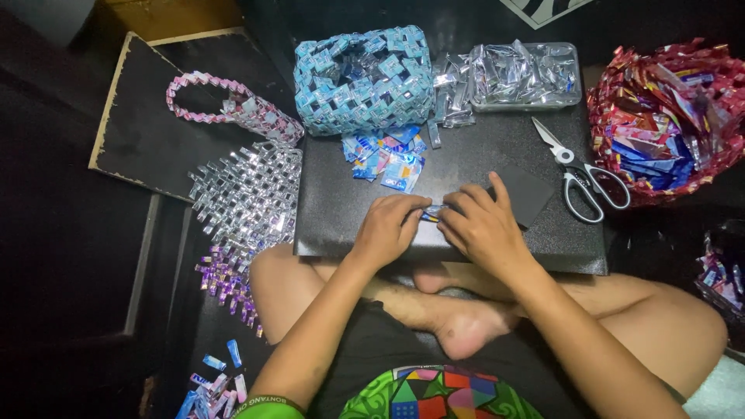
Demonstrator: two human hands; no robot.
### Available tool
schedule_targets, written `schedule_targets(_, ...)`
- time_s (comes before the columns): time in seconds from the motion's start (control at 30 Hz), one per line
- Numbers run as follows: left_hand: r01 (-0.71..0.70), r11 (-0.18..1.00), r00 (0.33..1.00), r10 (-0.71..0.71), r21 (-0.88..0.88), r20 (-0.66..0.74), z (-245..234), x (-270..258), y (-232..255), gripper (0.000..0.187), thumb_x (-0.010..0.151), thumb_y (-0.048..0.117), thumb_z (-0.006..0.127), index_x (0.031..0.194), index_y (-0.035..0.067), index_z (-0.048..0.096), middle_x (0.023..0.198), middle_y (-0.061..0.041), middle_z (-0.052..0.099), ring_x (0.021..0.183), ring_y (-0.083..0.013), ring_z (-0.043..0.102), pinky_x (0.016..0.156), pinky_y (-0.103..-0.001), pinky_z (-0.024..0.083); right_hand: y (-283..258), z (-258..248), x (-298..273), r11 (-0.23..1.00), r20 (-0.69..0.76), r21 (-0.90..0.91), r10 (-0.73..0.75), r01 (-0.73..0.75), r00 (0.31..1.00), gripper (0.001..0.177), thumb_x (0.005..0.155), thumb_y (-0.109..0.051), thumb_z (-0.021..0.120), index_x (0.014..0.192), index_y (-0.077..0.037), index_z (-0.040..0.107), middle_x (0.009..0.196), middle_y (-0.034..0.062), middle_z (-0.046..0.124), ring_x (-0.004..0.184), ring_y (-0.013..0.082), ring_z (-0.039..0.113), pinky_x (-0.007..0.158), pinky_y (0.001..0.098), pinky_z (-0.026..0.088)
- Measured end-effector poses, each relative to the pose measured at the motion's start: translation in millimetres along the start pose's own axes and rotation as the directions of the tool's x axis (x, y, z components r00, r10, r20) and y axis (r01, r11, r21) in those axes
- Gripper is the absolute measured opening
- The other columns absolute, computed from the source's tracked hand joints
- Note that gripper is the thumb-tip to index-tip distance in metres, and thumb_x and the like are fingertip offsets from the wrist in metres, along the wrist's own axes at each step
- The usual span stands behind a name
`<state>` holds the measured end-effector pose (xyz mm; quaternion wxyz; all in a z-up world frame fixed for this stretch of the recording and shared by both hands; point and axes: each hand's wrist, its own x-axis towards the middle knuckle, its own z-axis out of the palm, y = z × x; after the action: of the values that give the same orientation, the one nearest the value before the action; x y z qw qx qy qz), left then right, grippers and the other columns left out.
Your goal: The person folds small plastic wrappers by hand, using a small black block to press the creases flat, and then trims the edges of a folded piece using scissors.
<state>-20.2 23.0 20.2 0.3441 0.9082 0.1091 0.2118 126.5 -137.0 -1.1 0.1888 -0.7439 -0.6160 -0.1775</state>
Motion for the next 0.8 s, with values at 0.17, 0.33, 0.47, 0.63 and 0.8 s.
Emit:
schedule_targets(0.17,0.034,0.998,0.999,-0.034,-0.051,0.002,-1.3,0.8,-2.3,0.02,0.101,0.014,0.056,0.115,0.012,0.07,0.104,-0.007,0.077,0.105,-0.0253,0.071,0.097,-0.041,0.05,3.9,6.9,-0.3,0.999,0.001,0.019,-0.038,0.038,0.999,0.017,0.094,-0.035,0.07,0.098,-0.02,0.077,0.107,0.0028,0.073,0.118,0.0249,0.062,0.12,0.063,0.022)
schedule_targets(0.33,0.035,0.995,0.999,-0.036,-0.089,-0.011,-2.3,-0.8,-2.4,0.019,0.101,0.014,0.057,0.113,0.011,0.071,0.105,-0.009,0.077,0.104,-0.0271,0.072,0.096,-0.041,0.051,5.5,10.4,-1.5,0.999,0.007,0.029,-0.026,0.026,1.0,0.011,0.093,-0.028,0.07,0.096,-0.02,0.077,0.103,0.0022,0.074,0.116,0.0237,0.064,0.121,0.062,0.022)
schedule_targets(0.47,-0.103,0.994,0.994,0.102,-0.033,-0.038,-1.6,-3.3,-4.0,0.017,0.093,0.023,0.07,0.105,0.011,0.072,0.116,-0.01,0.073,0.111,-0.0309,0.068,0.097,-0.045,0.051,5.1,8.9,-2.9,0.999,0.015,0.011,0.035,-0.035,0.999,0.01,0.089,-0.031,0.073,0.091,-0.023,0.078,0.109,0.0021,0.074,0.118,0.026,0.063,0.12,0.0639,0.024)
schedule_targets(0.63,-0.122,0.992,0.992,0.123,0.033,-0.024,0.9,-3.3,-5.2,0.021,0.084,0.022,0.079,0.101,0.011,0.073,0.12,-0.01,0.07,0.113,-0.032,0.065,0.097,-0.045,0.051,6.1,7.8,-4.6,0.99,0.064,0.031,0.133,-0.135,0.989,0.014,0.091,-0.034,0.07,0.09,-0.025,0.08,0.117,0.0037,0.073,0.123,0.0289,0.059,0.119,0.0642,0.023)
schedule_targets(0.8,-0.047,0.994,0.999,0.049,0.1,-0.019,2.3,-1.6,-3.5,0.011,0.096,0.019,0.066,0.096,0.01,0.074,0.113,-0.009,0.071,0.109,-0.028,0.066,0.094,-0.04,0.051,2.6,5.5,-4.4,0.966,0.107,0.086,0.235,-0.245,0.966,0.015,0.091,-0.034,0.07,0.09,-0.023,0.081,0.123,0.0054,0.071,0.13,0.0323,0.055,0.119,0.0639,0.021)
